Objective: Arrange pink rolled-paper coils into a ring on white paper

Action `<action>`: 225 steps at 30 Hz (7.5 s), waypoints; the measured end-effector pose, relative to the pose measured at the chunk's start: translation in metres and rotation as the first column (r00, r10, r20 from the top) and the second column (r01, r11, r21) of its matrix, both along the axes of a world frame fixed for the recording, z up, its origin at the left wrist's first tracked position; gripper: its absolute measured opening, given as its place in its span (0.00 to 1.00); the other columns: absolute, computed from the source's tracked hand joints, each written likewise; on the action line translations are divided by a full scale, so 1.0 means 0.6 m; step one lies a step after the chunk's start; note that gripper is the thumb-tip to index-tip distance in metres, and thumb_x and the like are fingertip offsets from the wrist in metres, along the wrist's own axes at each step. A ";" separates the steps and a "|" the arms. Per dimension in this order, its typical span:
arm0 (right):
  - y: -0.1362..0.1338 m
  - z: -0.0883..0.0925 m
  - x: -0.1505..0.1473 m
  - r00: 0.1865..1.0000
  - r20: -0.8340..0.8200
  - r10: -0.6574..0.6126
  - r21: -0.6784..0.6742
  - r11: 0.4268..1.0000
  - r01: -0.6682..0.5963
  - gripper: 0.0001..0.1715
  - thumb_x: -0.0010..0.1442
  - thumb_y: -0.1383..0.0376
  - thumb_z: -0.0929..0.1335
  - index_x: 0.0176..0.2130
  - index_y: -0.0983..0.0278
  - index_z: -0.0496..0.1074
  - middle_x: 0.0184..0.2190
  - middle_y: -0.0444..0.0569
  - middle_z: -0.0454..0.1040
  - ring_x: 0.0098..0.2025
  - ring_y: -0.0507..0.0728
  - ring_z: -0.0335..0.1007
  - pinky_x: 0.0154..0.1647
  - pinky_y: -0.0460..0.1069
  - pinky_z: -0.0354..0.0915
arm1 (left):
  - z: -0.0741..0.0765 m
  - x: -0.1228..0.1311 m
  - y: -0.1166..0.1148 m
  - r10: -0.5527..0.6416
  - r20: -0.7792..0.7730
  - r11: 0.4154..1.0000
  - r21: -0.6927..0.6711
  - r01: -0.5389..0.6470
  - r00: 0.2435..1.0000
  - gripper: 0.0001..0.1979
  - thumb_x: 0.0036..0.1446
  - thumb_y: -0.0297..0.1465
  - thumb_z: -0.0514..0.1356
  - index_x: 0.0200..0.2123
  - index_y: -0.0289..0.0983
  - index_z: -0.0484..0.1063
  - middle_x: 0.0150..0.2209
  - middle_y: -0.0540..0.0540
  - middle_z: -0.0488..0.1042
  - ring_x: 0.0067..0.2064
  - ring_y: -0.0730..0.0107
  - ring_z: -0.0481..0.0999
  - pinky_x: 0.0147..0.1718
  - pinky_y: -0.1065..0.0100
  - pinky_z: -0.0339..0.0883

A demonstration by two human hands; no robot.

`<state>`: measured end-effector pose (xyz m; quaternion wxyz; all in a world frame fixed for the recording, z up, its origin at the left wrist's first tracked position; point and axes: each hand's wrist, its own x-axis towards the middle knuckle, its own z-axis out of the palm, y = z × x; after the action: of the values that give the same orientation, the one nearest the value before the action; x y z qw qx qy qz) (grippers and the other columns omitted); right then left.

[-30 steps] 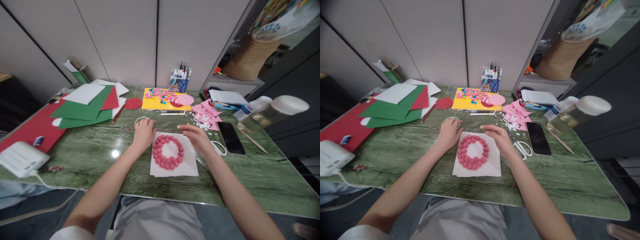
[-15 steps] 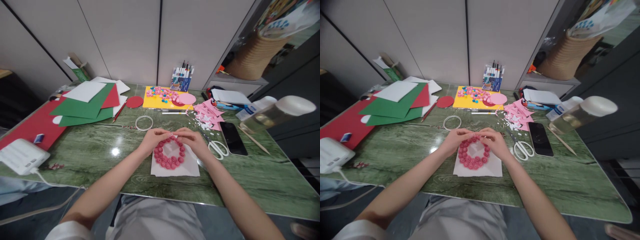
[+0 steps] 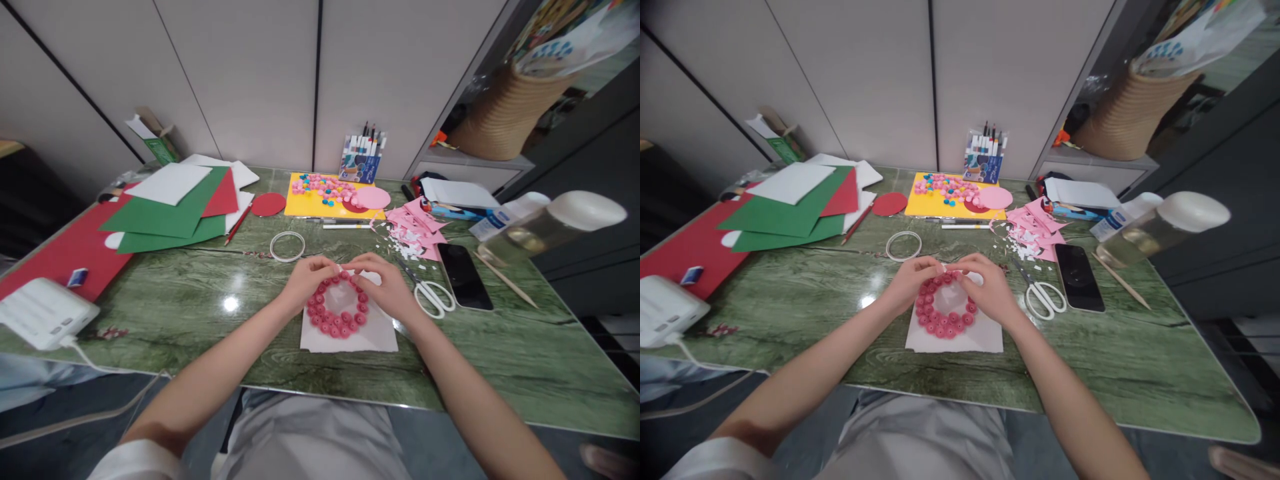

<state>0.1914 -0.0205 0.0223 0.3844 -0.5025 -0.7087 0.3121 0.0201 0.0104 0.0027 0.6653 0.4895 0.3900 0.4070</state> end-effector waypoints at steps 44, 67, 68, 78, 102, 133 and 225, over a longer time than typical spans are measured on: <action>-0.035 -0.002 0.009 0.893 0.234 -0.384 0.797 0.602 0.050 0.11 0.50 0.66 0.70 0.35 0.52 0.70 0.29 0.42 0.74 0.31 0.53 0.67 0.39 0.53 0.58 | 0.034 0.008 -0.046 0.204 -0.143 0.808 0.583 -0.084 0.968 0.05 0.48 0.30 0.63 0.31 0.37 0.75 0.30 0.45 0.74 0.34 0.69 0.71 0.36 0.67 0.64; -0.044 -0.001 0.002 0.897 0.253 -0.362 0.732 0.678 0.067 0.07 0.53 0.61 0.69 0.34 0.47 0.72 0.29 0.40 0.74 0.33 0.54 0.65 0.40 0.55 0.51 | 0.034 0.003 -0.056 0.276 -0.147 0.670 0.738 -0.080 0.950 0.02 0.47 0.26 0.60 0.27 0.38 0.72 0.28 0.47 0.73 0.33 0.69 0.71 0.35 0.65 0.65; -0.044 -0.001 0.001 0.892 0.255 -0.373 0.736 0.674 0.071 0.07 0.52 0.61 0.69 0.34 0.47 0.72 0.29 0.40 0.74 0.32 0.54 0.65 0.41 0.55 0.51 | 0.033 0.003 -0.056 0.282 -0.146 0.660 0.746 -0.081 0.948 0.02 0.47 0.26 0.60 0.27 0.38 0.72 0.28 0.47 0.73 0.33 0.69 0.71 0.35 0.65 0.65; -0.043 0.002 0.001 0.879 0.231 -0.416 0.807 0.586 0.065 0.10 0.49 0.63 0.71 0.34 0.51 0.72 0.29 0.41 0.74 0.31 0.54 0.66 0.39 0.55 0.55 | 0.037 0.001 -0.053 0.311 -0.128 0.594 0.800 -0.087 0.942 0.04 0.47 0.24 0.60 0.27 0.37 0.71 0.27 0.47 0.73 0.32 0.69 0.71 0.35 0.65 0.64; -0.042 0.014 -0.016 0.853 0.161 -0.497 0.905 0.419 0.074 0.10 0.42 0.69 0.72 0.26 0.59 0.68 0.24 0.37 0.74 0.29 0.50 0.67 0.41 0.53 0.55 | 0.034 0.005 -0.056 0.316 -0.118 0.494 0.867 -0.057 0.941 0.04 0.47 0.23 0.61 0.29 0.36 0.71 0.26 0.48 0.73 0.31 0.71 0.70 0.34 0.65 0.64; -0.045 0.013 -0.014 0.836 0.167 -0.523 0.916 0.397 0.065 0.11 0.42 0.66 0.73 0.28 0.58 0.68 0.25 0.38 0.74 0.31 0.51 0.66 0.41 0.54 0.54 | 0.025 -0.003 -0.060 0.162 -0.042 0.647 0.759 -0.074 0.986 0.07 0.53 0.30 0.56 0.34 0.37 0.72 0.31 0.45 0.73 0.35 0.67 0.69 0.38 0.62 0.62; -0.009 -0.004 -0.001 0.966 0.025 -0.257 0.225 0.943 0.245 0.04 0.54 0.66 0.66 0.28 0.61 0.68 0.30 0.45 0.70 0.37 0.55 0.64 0.40 0.52 0.59 | 0.017 0.000 0.011 -0.097 0.010 0.990 -0.101 0.098 0.995 0.15 0.44 0.33 0.66 0.38 0.36 0.75 0.33 0.46 0.76 0.32 0.74 0.74 0.36 0.71 0.67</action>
<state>0.1909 -0.0257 0.0200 0.4549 -0.5514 -0.6792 0.1665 0.0203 0.0168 0.0127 0.7093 0.4726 0.3839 0.3551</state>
